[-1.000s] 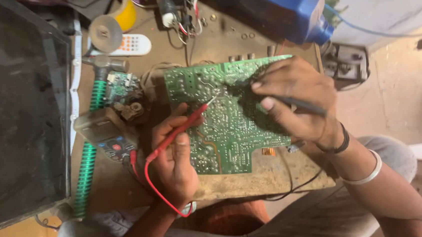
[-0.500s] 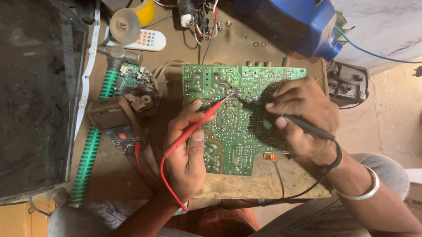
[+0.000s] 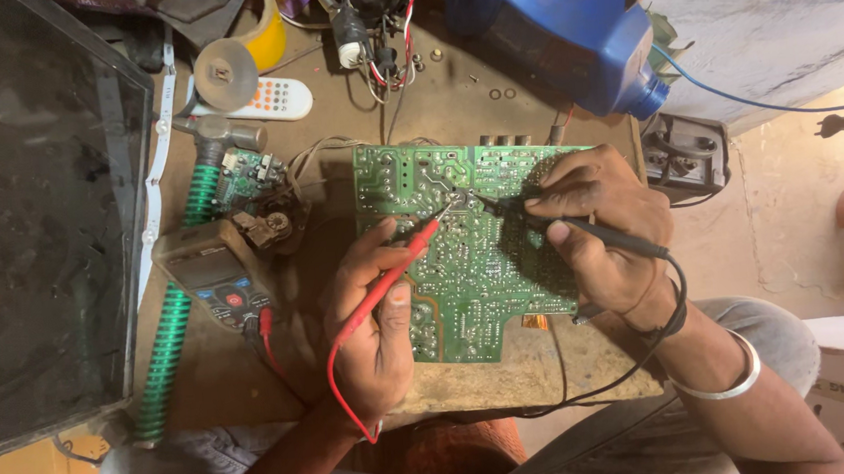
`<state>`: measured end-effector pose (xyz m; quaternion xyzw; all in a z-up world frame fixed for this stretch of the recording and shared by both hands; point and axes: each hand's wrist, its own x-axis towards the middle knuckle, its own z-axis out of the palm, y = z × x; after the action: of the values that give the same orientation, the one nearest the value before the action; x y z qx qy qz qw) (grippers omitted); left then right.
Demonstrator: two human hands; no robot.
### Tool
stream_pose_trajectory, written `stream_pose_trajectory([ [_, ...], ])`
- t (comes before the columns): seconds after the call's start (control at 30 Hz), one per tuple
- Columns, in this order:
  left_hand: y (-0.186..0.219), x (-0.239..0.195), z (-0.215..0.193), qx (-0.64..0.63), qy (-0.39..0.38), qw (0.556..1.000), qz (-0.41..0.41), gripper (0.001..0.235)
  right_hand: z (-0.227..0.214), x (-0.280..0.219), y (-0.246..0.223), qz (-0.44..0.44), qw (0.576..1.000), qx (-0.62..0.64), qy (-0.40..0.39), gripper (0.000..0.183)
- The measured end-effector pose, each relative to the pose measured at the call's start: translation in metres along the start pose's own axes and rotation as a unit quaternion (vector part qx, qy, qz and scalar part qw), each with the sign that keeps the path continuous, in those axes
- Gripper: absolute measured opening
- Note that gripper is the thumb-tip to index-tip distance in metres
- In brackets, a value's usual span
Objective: The person uses a multimeter to test points on a green circuit board and then uses a soldering iron to reflow or repair solder joints. They handle a small component and continue testing and soldering across different areas of the board.
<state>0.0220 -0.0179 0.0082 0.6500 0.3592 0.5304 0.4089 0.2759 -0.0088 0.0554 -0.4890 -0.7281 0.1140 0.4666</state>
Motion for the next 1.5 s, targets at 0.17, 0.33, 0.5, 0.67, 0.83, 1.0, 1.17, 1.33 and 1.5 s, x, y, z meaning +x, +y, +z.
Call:
stream_pose_trajectory([
  [0.17, 0.003, 0.003, 0.000, 0.015, -0.010, 1.000, 0.008, 0.022, -0.001, 0.000, 0.000, 0.007, 1.000, 0.010, -0.006, 0.021],
  [0.33, 0.009, 0.005, -0.001, 0.066, -0.009, 0.997, 0.031, 0.020, 0.000, -0.001, 0.002, 0.012, 1.000, 0.021, -0.001, 0.022],
  [0.5, 0.012, 0.006, -0.002, 0.098, -0.018, 0.994, 0.037, 0.020, -0.001, -0.003, 0.006, 0.033, 0.998, 0.048, 0.002, 0.023],
  [0.67, 0.010, 0.006, -0.003, 0.097, -0.022, 0.994, 0.040, 0.020, -0.003, -0.004, 0.010, 0.025, 0.998, 0.054, -0.009, 0.022],
  [0.83, 0.007, 0.003, 0.000, 0.072, -0.014, 0.996, 0.044, 0.021, -0.003, -0.005, 0.009, 0.036, 0.998, 0.050, -0.012, 0.023],
  [1.0, 0.006, 0.004, 0.001, 0.078, -0.017, 0.995, 0.051, 0.020, -0.003, -0.003, 0.008, 0.038, 0.998, 0.050, -0.008, 0.023],
  [1.17, 0.006, 0.005, 0.001, 0.083, -0.014, 0.995, 0.054, 0.018, -0.003, -0.003, 0.008, 0.041, 0.998, 0.051, -0.010, 0.023],
  [1.33, 0.007, 0.007, 0.000, 0.100, -0.014, 0.993, 0.063, 0.017, -0.003, -0.002, 0.010, 0.035, 0.998, 0.058, -0.009, 0.022],
  [1.5, 0.008, 0.005, 0.000, 0.095, -0.015, 0.994, 0.058, 0.017, -0.004, -0.003, 0.012, 0.023, 0.998, 0.061, -0.014, 0.020],
])
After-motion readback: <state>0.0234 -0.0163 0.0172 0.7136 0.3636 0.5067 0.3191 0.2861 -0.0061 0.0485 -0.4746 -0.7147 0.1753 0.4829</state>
